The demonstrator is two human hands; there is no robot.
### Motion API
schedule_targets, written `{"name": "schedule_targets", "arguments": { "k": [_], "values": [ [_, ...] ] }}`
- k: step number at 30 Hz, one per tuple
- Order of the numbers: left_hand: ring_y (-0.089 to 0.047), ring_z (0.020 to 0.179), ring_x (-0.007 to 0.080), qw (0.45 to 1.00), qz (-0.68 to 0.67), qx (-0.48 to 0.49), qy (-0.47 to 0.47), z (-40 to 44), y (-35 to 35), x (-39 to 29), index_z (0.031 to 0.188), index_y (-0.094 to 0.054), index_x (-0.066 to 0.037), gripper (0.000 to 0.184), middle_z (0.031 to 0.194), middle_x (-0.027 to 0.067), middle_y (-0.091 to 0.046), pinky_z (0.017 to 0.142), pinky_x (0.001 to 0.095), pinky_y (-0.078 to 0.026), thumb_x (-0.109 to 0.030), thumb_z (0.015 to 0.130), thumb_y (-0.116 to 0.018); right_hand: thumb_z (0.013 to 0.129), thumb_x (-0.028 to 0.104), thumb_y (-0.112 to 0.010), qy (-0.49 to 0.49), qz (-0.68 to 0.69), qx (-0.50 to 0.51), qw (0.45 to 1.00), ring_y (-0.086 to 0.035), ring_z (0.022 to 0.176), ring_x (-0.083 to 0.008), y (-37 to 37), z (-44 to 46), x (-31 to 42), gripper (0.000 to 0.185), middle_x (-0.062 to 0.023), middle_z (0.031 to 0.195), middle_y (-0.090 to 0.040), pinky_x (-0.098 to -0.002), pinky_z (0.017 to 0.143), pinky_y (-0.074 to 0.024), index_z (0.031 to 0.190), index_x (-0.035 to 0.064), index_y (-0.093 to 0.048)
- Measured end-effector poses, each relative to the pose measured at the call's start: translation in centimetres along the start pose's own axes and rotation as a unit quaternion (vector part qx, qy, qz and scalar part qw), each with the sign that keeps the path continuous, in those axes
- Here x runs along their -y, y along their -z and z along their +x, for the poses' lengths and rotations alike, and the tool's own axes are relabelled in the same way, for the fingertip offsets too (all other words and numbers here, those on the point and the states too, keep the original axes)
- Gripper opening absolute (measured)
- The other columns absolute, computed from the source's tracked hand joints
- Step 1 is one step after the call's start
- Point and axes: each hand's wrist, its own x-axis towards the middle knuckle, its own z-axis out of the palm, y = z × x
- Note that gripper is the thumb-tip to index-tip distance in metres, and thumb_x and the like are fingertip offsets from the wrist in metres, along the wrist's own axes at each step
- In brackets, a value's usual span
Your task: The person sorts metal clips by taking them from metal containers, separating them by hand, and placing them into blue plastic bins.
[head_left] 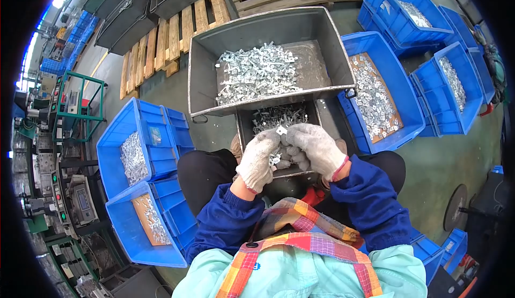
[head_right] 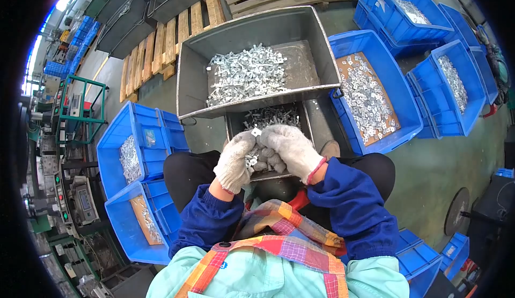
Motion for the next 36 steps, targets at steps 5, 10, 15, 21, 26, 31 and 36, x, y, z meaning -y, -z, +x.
{"name": "schedule_targets", "arguments": {
  "k": [5,10,15,21,26,31,36],
  "values": [
    [-0.065,0.072,0.0154,0.992,-0.045,-0.103,0.06,-0.6,-2.1,-1.5,0.113,-0.064,-0.006,0.032,0.092,0.0051,-0.067,0.055,0.026,-0.053,-0.035,0.102,-0.06,0.096,0.021,-0.062,0.389,-0.44,-0.153,0.795,-0.066,0.101,-0.0341,0.9,1.3,-1.4,0.026,-0.0174,0.107,-0.07,-0.0411,0.086,-0.0528,0.114,0.0026,-0.068],
    [-0.065,0.069,0.0152,0.996,-0.065,-0.044,0.039,-0.7,-2.1,-1.7,0.112,-0.064,-0.006,0.029,0.089,0.0043,-0.067,0.054,0.0256,-0.053,-0.033,0.102,-0.06,0.095,0.019,-0.065,0.383,-0.499,-0.133,0.766,-0.066,0.105,-0.0371,0.5,0.9,-1.3,0.026,-0.0192,0.11,-0.069,-0.0431,0.09,-0.0533,0.116,0.004,-0.068],
    [-0.066,0.071,0.0155,0.997,-0.056,-0.038,0.019,-0.9,-2.0,-1.7,0.117,-0.065,-0.007,0.026,0.091,0.0045,-0.068,0.055,0.0264,-0.055,-0.027,0.1,-0.063,0.095,0.022,-0.064,0.429,-0.496,-0.131,0.743,-0.066,0.104,-0.0338,0.4,1.2,-1.8,0.027,-0.0156,0.109,-0.068,-0.0433,0.087,-0.0542,0.118,0.0089,-0.066],
    [-0.069,0.075,0.0174,0.997,-0.073,-0.005,0.015,-0.9,-1.4,-1.4,0.124,-0.063,-0.004,0.031,0.097,0.0073,-0.07,0.059,0.0284,-0.058,-0.023,0.099,-0.063,0.095,0.022,-0.061,0.329,-0.441,-0.122,0.826,-0.064,0.109,-0.0374,0.4,1.1,-1.0,0.029,-0.0181,0.112,-0.068,-0.0441,0.093,-0.0517,0.116,0.0039,-0.067],
    [-0.069,0.071,0.0166,0.998,-0.058,-0.027,0.017,-1.0,-2.0,-1.4,0.122,-0.064,-0.004,0.03,0.097,0.009,-0.07,0.055,0.0267,-0.057,-0.023,0.099,-0.062,0.094,0.022,-0.061,0.297,-0.408,-0.114,0.856,-0.065,0.11,-0.0361,0.3,0.7,-0.5,0.029,-0.0187,0.114,-0.069,-0.0431,0.095,-0.0508,0.115,0.0033,-0.069],
    [-0.07,0.072,0.0172,0.998,-0.059,-0.014,0.035,-0.7,-1.3,-1.1,0.121,-0.065,-0.005,0.031,0.099,0.0095,-0.071,0.056,0.0277,-0.058,-0.024,0.097,-0.065,0.094,0.022,-0.061,0.307,-0.415,-0.105,0.85,-0.065,0.11,-0.0354,0.4,0.6,-0.5,0.03,-0.0189,0.113,-0.07,-0.0426,0.096,-0.0509,0.115,0.0018,-0.07],
    [-0.07,0.092,0.019,0.988,0.123,-0.046,-0.077,0.6,1.8,0.8,0.12,-0.066,-0.002,0.036,0.101,0.0092,-0.073,0.084,0.0402,-0.059,-0.026,0.094,-0.07,0.094,0.016,-0.062,0.251,-0.419,-0.051,0.871,-0.068,0.107,-0.0303,0.0,1.6,0.3,0.027,-0.0183,0.109,-0.072,-0.0412,0.095,-0.0518,0.115,0.001,-0.071]
  ]
}}
